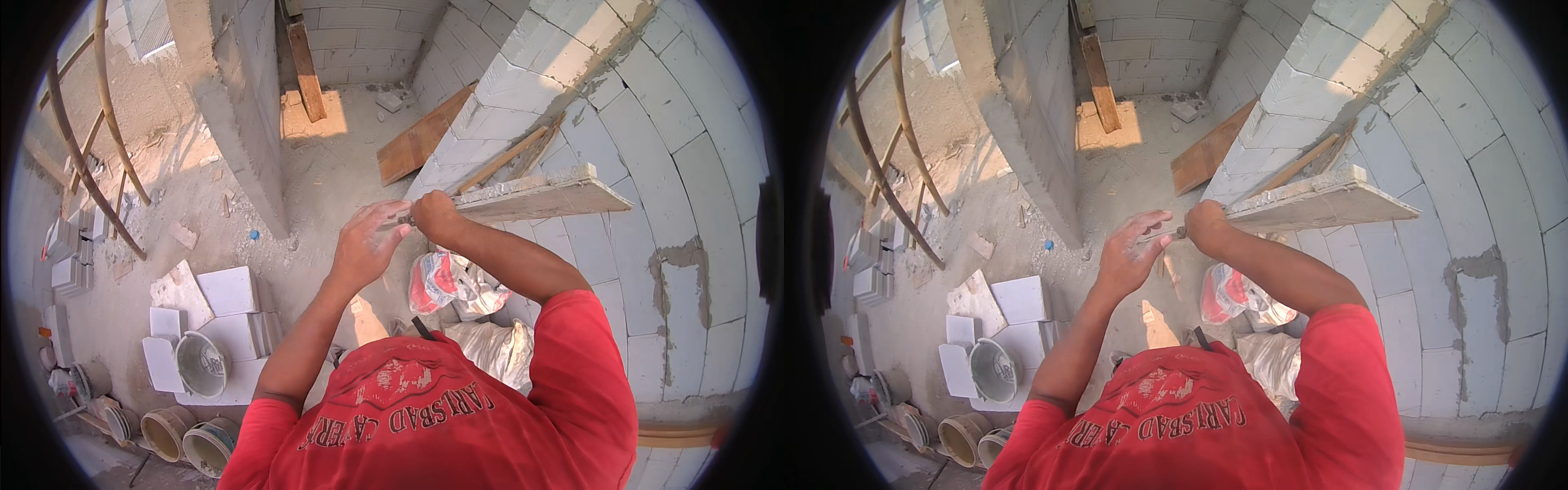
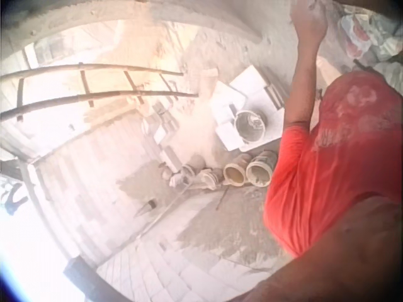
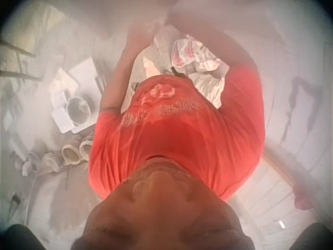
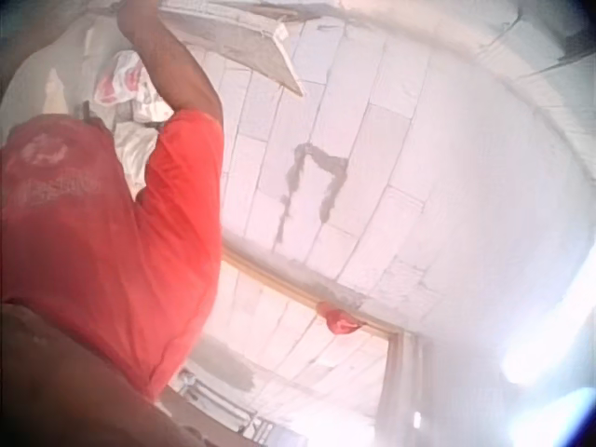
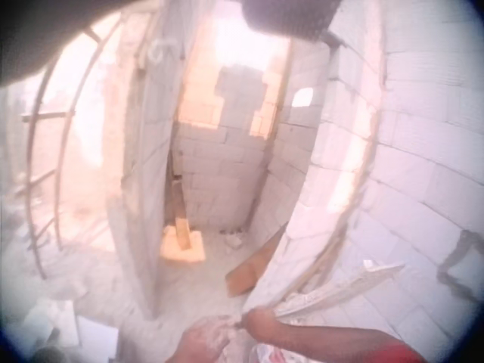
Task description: The person uses a hammer to break apart wooden planks and boards at a construction site. They repeatedly strike the wood, lift pieces, and drop them, then move to a different area to handle a yellow rope.
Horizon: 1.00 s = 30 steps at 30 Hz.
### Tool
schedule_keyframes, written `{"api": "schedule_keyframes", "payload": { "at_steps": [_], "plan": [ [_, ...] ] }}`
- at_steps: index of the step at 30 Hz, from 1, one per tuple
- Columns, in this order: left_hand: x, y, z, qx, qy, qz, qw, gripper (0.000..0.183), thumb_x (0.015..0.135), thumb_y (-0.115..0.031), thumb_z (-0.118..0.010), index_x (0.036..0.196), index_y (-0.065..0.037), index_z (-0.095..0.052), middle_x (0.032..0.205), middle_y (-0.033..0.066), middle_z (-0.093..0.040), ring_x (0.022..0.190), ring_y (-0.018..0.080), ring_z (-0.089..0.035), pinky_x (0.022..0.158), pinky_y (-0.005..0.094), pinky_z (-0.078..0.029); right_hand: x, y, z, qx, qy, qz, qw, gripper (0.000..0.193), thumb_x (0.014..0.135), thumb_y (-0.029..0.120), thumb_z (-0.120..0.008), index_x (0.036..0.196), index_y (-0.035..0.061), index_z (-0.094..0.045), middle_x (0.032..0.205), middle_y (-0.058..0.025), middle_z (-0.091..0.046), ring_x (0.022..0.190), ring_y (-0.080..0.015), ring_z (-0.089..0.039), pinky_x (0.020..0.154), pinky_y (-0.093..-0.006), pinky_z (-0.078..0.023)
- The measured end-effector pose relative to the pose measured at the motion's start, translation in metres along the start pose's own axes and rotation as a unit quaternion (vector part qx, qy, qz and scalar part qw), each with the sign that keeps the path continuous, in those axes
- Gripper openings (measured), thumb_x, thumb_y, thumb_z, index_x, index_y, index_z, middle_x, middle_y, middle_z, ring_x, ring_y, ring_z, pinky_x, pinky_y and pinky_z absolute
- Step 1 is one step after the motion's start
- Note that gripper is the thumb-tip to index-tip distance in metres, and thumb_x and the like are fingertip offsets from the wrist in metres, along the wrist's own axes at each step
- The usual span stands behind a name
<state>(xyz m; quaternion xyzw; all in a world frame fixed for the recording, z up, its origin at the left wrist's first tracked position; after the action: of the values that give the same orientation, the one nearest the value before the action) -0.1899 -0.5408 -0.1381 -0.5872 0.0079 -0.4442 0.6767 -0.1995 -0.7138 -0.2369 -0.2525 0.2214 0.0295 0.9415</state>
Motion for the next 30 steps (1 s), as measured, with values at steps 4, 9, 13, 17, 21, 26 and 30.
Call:
{"api": "schedule_keyframes", "payload": {
  "at_steps": [4,9,13,17,21,26,30],
  "plan": [
    [0.049,-0.092,0.044,0.026,-0.04,-0.112,0.993,0.085,0.076,-0.033,-0.086,0.147,-0.008,-0.047,0.142,0.0162,-0.056,0.123,0.033,-0.058,0.103,0.0437,-0.046,0.015,0.063,0.072,0.027,-0.037,0.082,0.996,0.019,0.092,0.015,-0.059,0.099,0.011,-0.076,0.098,-0.0115,-0.075,0.094,-0.0248,-0.073,0.077,-0.0437,-0.056],
    [0.076,-0.095,0.047,-0.036,-0.015,-0.078,0.996,0.096,0.069,-0.042,-0.09,0.146,-0.005,-0.046,0.137,0.0171,-0.06,0.127,0.0323,-0.058,0.107,0.0414,-0.044,0.021,0.097,0.114,0.046,-0.121,0.131,0.983,0.016,0.09,0.016,-0.062,0.098,0.0094,-0.074,0.096,-0.0124,-0.074,0.091,-0.026,-0.073,0.074,-0.043,-0.056],
    [0.102,-0.054,0.03,-0.136,0.028,0.046,0.989,0.084,0.072,-0.039,-0.09,0.137,0.001,-0.055,0.123,0.0175,-0.069,0.113,0.0267,-0.066,0.098,0.0367,-0.049,0.025,0.107,0.143,0.149,-0.32,0.158,0.922,0.016,0.088,0.017,-0.064,0.097,0.0082,-0.073,0.094,-0.0131,-0.073,0.088,-0.0269,-0.073,0.071,-0.0425,-0.055],
    [0.124,-0.054,0.035,-0.193,-0.008,-0.003,0.981,0.071,0.075,-0.034,-0.09,0.128,0.004,-0.061,0.113,0.0155,-0.073,0.104,0.0204,-0.068,0.093,0.0331,-0.051,0.033,0.107,0.123,0.362,-0.485,0.188,0.774,0.016,0.087,0.018,-0.066,0.097,0.007,-0.072,0.092,-0.0138,-0.073,0.085,-0.0279,-0.073,0.069,-0.0419,-0.055],
    [0.117,-0.039,0.075,-0.151,-0.117,0.044,0.981,0.061,0.077,-0.03,-0.089,0.121,0.004,-0.064,0.109,0.0143,-0.073,0.101,0.0198,-0.068,0.092,0.0322,-0.051,0.0,0.174,0.074,0.214,-0.165,0.253,0.929,0.028,0.091,0.01,-0.058,0.118,0.009,-0.063,0.094,-0.0148,-0.072,0.089,-0.0325,-0.072,0.073,-0.0483,-0.055],
    [0.127,-0.066,0.119,-0.109,-0.316,0.001,0.942,0.05,0.082,-0.024,-0.087,0.116,0.004,-0.065,0.11,0.0109,-0.071,0.102,0.0184,-0.065,0.092,0.0315,-0.05,-0.018,0.13,-0.056,0.378,-0.023,0.16,0.911,0.04,0.088,0.023,-0.066,0.127,0.0152,-0.059,0.102,-0.0157,-0.072,0.097,-0.0369,-0.069,0.079,-0.0506,-0.054],
    [0.133,-0.07,0.178,-0.115,-0.449,-0.069,0.884,0.053,0.085,-0.016,-0.084,0.125,0.006,-0.057,0.114,0.0112,-0.068,0.102,0.0201,-0.065,0.094,0.0325,-0.05,-0.013,0.073,-0.202,0.489,-0.014,0.027,0.872,0.044,0.085,0.031,-0.072,0.124,0.013,-0.06,0.103,-0.0159,-0.072,0.095,-0.0359,-0.07,0.081,-0.0479,-0.055]
  ]
}}
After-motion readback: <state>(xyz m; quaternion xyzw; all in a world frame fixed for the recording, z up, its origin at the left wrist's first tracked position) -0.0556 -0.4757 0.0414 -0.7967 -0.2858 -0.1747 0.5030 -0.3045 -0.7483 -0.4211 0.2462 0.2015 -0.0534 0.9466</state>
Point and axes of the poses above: each hand's wrist, its own x-axis towards the middle knuckle, its own z-axis out of the back of the hand, y = z × x, the point moved 8 cm from there along x, towards the middle knuckle
